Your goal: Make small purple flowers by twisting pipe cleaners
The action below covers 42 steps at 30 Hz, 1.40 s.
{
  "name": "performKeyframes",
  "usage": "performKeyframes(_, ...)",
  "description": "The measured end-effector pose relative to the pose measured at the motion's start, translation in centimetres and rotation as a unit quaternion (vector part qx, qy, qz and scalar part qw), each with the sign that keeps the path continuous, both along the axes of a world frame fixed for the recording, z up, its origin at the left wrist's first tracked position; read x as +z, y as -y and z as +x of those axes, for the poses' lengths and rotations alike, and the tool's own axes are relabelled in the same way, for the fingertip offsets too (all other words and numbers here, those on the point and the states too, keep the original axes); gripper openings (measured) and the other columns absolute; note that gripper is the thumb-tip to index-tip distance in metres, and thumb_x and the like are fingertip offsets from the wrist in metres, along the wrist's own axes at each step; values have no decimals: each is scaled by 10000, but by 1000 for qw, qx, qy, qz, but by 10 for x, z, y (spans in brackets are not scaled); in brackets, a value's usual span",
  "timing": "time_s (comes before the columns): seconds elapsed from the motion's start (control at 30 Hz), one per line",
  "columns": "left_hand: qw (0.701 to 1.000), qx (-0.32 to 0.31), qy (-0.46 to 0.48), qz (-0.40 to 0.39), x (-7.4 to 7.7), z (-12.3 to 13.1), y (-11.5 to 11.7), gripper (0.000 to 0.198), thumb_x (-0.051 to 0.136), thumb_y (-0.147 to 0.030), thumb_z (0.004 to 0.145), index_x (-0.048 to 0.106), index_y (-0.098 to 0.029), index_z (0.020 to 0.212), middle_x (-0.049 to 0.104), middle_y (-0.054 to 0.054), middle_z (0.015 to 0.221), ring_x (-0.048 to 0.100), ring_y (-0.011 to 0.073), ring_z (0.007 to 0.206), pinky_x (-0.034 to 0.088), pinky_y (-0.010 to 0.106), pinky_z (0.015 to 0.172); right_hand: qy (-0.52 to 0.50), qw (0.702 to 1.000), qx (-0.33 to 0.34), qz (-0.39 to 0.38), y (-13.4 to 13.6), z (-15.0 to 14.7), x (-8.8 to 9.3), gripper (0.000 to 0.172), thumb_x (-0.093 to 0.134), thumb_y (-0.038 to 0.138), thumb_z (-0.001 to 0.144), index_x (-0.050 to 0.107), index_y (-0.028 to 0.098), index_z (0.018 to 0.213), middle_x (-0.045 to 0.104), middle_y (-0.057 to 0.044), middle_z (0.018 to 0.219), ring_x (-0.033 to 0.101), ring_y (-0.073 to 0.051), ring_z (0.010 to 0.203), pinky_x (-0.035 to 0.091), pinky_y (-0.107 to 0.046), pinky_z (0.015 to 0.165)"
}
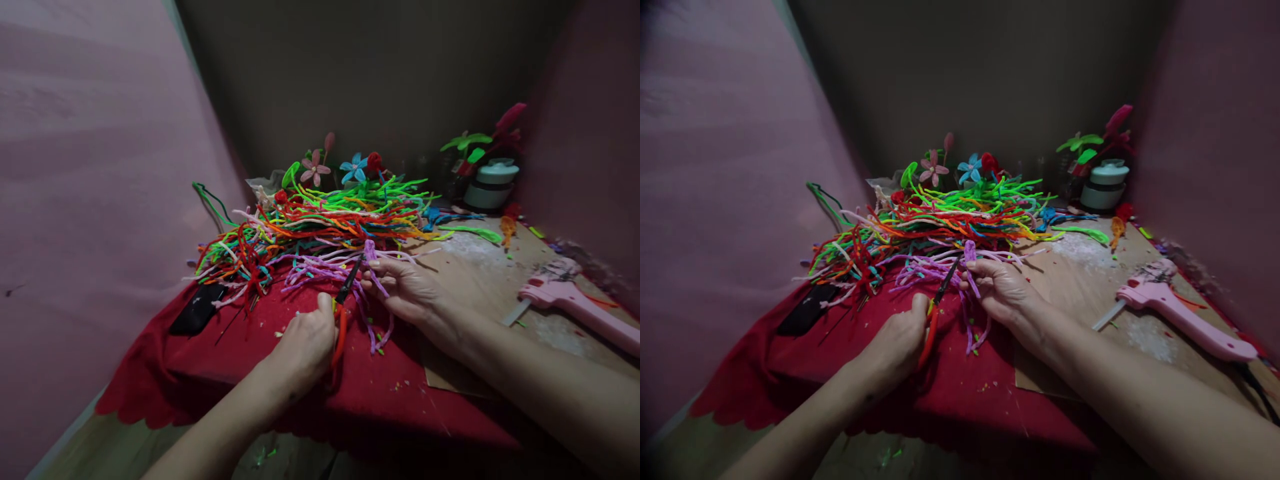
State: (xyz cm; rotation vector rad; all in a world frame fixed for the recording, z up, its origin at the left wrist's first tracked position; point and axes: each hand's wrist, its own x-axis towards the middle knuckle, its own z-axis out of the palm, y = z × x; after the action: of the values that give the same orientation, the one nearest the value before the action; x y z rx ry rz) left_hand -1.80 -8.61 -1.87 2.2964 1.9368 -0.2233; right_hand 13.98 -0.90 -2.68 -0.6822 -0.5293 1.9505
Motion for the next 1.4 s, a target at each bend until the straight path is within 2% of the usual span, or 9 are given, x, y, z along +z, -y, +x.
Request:
performKeyframes(0.13, 999, 21, 40, 27, 10, -7, -2, 97, 327, -180, 848, 343, -151, 939, 614, 86, 707, 611, 210, 647, 357, 268, 543, 6, 1000, -9, -9, -1, 0, 0, 139, 613, 5, 579, 592, 129, 637, 591, -5, 560, 537, -91, 507, 471, -203, 500)
performKeyframes(0.27, 996, 55, -10, 73, 23, -33, -3, 137, 289, -222, 858, 367, -170, 957, 608, 62, 694, 593, 196, 625, 340, 261, 541, 8, 999, 15, 48, -3, 3, -2, 106, 650, 43, 586, 596, 118, 640, 589, -1, 593, 532, -84, 524, 472, -205, 519)
performKeyframes(0.53, 998, -42, -28, 42, 23, -87, -16, 225, 379, -362, 845, 525, -192, 817, 593, 42, 752, 539, 155, 630, 365, 256, 578, 24, 989, 51, 137, -2, 4, -4, 116, 682, 92, 597, 594, 141, 655, 564, 15, 577, 512, -87, 509, 422, -221, 518)
performKeyframes(0.63, 993, -67, 9, 100, 24, -75, -23, 209, 420, -302, 844, 567, -176, 922, 594, 80, 917, 566, 171, 805, 419, 275, 716, 45, 985, 59, 154, 1, 3, -3, 113, 699, 142, 611, 598, 145, 660, 578, 8, 596, 514, -93, 526, 390, -225, 513)
performKeyframes(0.8, 948, -123, 181, 230, 26, -22, -33, 384, 436, -339, 873, 436, -160, 1213, 540, 97, 1151, 525, 164, 1028, 412, 267, 863, 92, 977, 52, 187, 4, 0, -6, 153, 735, 214, 597, 603, 145, 632, 561, 17, 601, 464, -82, 533, 354, -231, 534)
performKeyframes(0.97, 939, -162, 149, 265, 16, 8, -38, 276, 371, -271, 894, 582, -150, 763, 588, 47, 761, 530, 126, 688, 399, 238, 655, 151, 965, 10, 212, 1, 0, -12, 179, 712, 272, 629, 583, 149, 618, 535, 28, 573, 433, -82, 513, 320, -241, 528)
performKeyframes(1.1, 915, -150, 225, 299, 19, 11, -38, 307, 400, -261, 872, 551, -145, 631, 541, 24, 638, 459, 95, 587, 349, 223, 596, 192, 959, -48, 204, -3, 3, -15, 168, 703, 287, 633, 589, 164, 647, 505, 48, 542, 382, -73, 473, 286, -240, 503)
performKeyframes(1.23, 883, -24, 397, 250, 28, 10, -55, 238, 500, -313, 814, 580, -135, 678, 548, 4, 643, 454, 89, 592, 346, 210, 574, 204, 954, -44, 216, -3, 4, -13, 152, 682, 269, 646, 573, 166, 621, 495, 50, 542, 371, -74, 480, 268, -241, 501)
performKeyframes(1.4, 814, 4, 578, 53, 29, 17, -77, 286, 614, -393, 702, 608, -107, 696, 511, -26, 571, 409, 68, 515, 336, 200, 510, 237, 937, -50, 253, 3, 1, -12, 178, 670, 275, 648, 549, 160, 587, 483, 52, 534, 356, -74, 485, 248, -242, 496)
